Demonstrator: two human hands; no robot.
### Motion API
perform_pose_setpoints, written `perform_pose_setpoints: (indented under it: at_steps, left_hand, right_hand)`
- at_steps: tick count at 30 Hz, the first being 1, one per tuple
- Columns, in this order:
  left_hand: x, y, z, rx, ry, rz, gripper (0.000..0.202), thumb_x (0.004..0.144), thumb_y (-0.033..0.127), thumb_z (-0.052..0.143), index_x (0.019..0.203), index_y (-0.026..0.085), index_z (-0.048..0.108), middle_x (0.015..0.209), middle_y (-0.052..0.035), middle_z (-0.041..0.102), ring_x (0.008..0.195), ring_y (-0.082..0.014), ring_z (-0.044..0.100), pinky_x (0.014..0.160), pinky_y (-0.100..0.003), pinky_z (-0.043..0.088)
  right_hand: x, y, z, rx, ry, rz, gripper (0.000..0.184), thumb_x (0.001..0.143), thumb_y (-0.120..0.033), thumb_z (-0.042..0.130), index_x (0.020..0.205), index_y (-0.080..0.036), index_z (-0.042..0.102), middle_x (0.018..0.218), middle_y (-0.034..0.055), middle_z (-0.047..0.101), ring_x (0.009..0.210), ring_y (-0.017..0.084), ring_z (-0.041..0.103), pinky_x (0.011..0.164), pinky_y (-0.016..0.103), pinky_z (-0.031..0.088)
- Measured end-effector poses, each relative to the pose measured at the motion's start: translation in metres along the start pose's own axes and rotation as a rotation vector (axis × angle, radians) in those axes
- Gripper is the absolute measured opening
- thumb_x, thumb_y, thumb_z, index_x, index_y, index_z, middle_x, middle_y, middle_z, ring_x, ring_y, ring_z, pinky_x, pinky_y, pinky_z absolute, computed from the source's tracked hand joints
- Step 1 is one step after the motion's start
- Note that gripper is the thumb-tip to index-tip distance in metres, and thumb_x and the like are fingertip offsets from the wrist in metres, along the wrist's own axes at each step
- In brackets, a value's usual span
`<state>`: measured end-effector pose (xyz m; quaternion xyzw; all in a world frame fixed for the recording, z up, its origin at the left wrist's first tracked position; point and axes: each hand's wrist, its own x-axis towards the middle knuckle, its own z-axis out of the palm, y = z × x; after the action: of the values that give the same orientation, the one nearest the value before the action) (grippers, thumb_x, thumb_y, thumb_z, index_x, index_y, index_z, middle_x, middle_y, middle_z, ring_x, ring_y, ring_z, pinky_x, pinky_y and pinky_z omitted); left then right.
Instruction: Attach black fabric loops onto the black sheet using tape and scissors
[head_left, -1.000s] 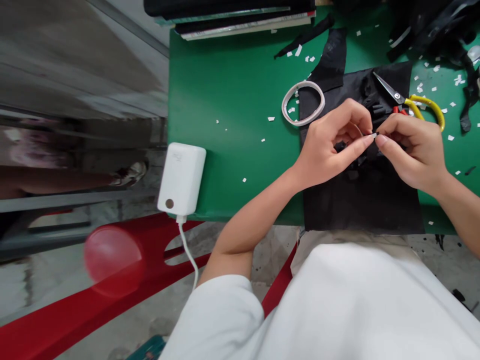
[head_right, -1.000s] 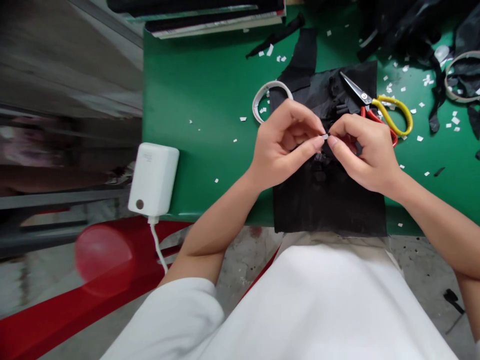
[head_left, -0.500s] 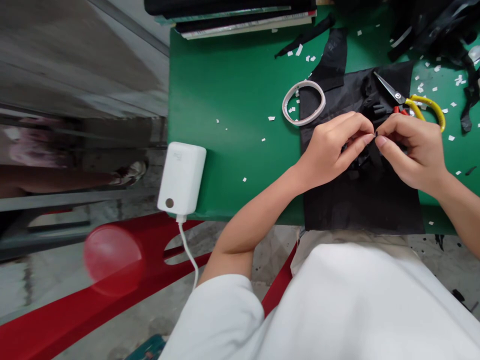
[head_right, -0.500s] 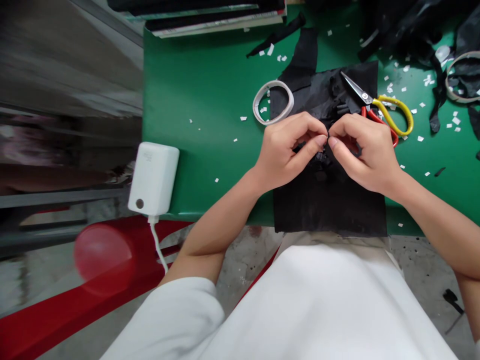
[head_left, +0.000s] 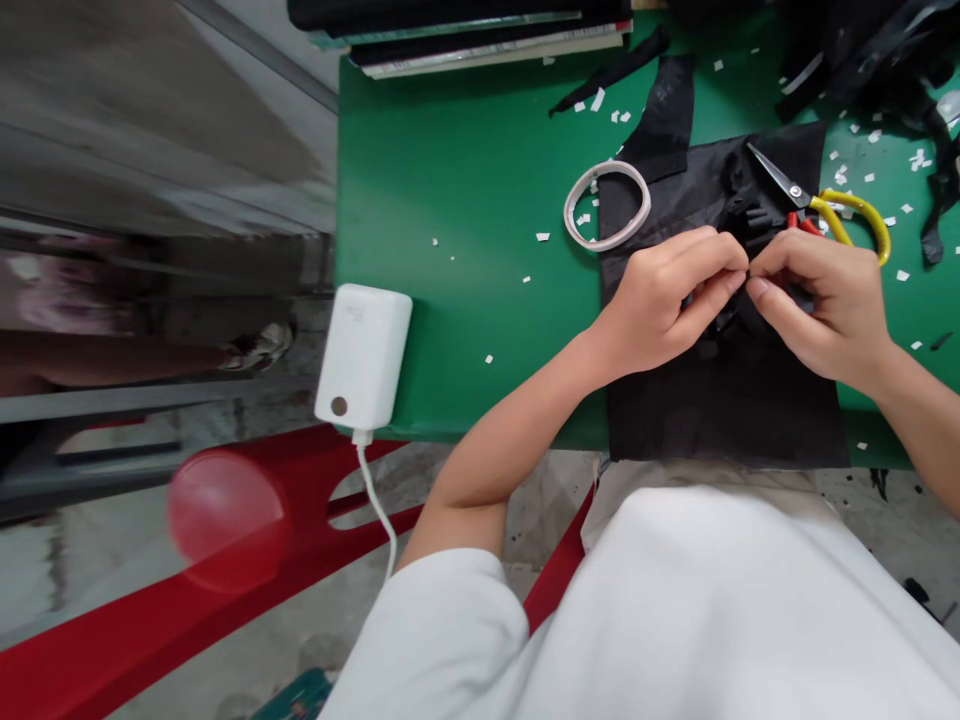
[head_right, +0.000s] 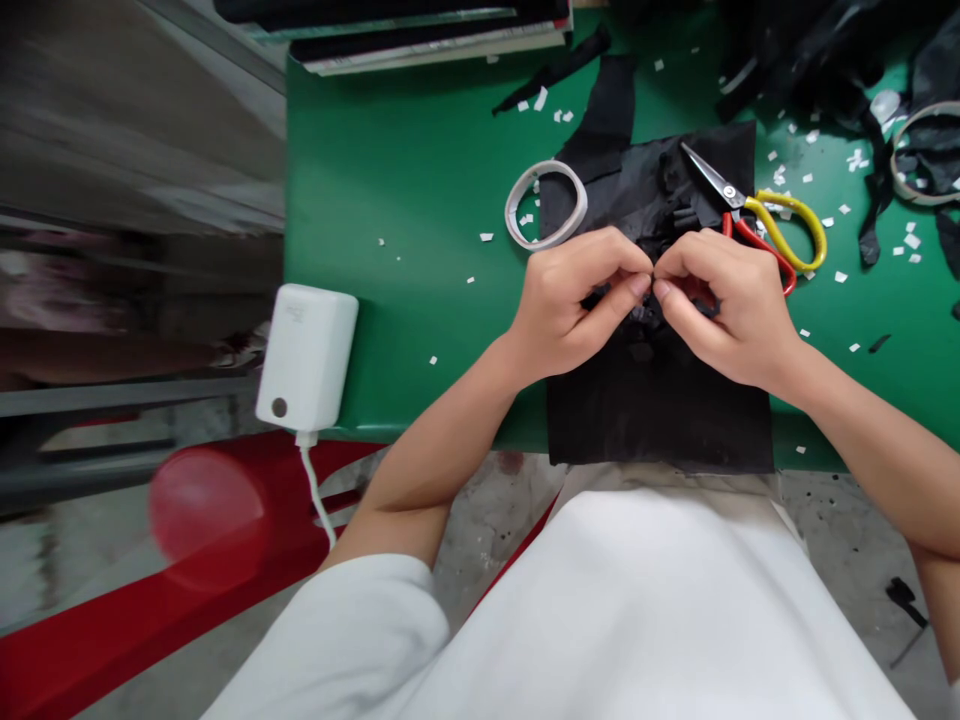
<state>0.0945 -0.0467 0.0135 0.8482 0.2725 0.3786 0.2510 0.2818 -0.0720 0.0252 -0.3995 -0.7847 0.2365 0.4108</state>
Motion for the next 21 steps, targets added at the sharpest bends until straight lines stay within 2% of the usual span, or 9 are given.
perform_pose_setpoints:
  at_steps: [9, 21]
  left_hand:
    - [-0.0001, 0.0017, 0.0, -0.05, 0.017, -0.02, 0.015, 0.098, 0.021, 0.047, 0.087, 0.02, 0.057, 0.075, -0.0011, 0.063, 0.067, -0.012, 0.061, 0.067, -0.028, 0.054]
    - [0.0003, 0.0042, -0.001, -0.115, 0.0, -0.07, 0.02, 0.101, 0.029, 0.043, 0.087, 0.02, 0.055, 0.078, -0.0011, 0.064, 0.069, -0.0118, 0.061, 0.067, -0.028, 0.052]
  right_hand:
    - [0.0005, 0.0008, 0.0008, 0.009, 0.02, -0.04, 0.016, 0.082, -0.008, 0.057, 0.076, -0.022, 0.054, 0.064, -0.0006, 0.053, 0.055, 0.012, 0.044, 0.052, 0.031, 0.037]
    - [0.0004, 0.0001, 0.0011, 0.052, 0.032, -0.029, 0.017, 0.081, -0.008, 0.056, 0.076, -0.023, 0.052, 0.063, -0.0014, 0.05, 0.053, 0.012, 0.043, 0.053, 0.031, 0.036]
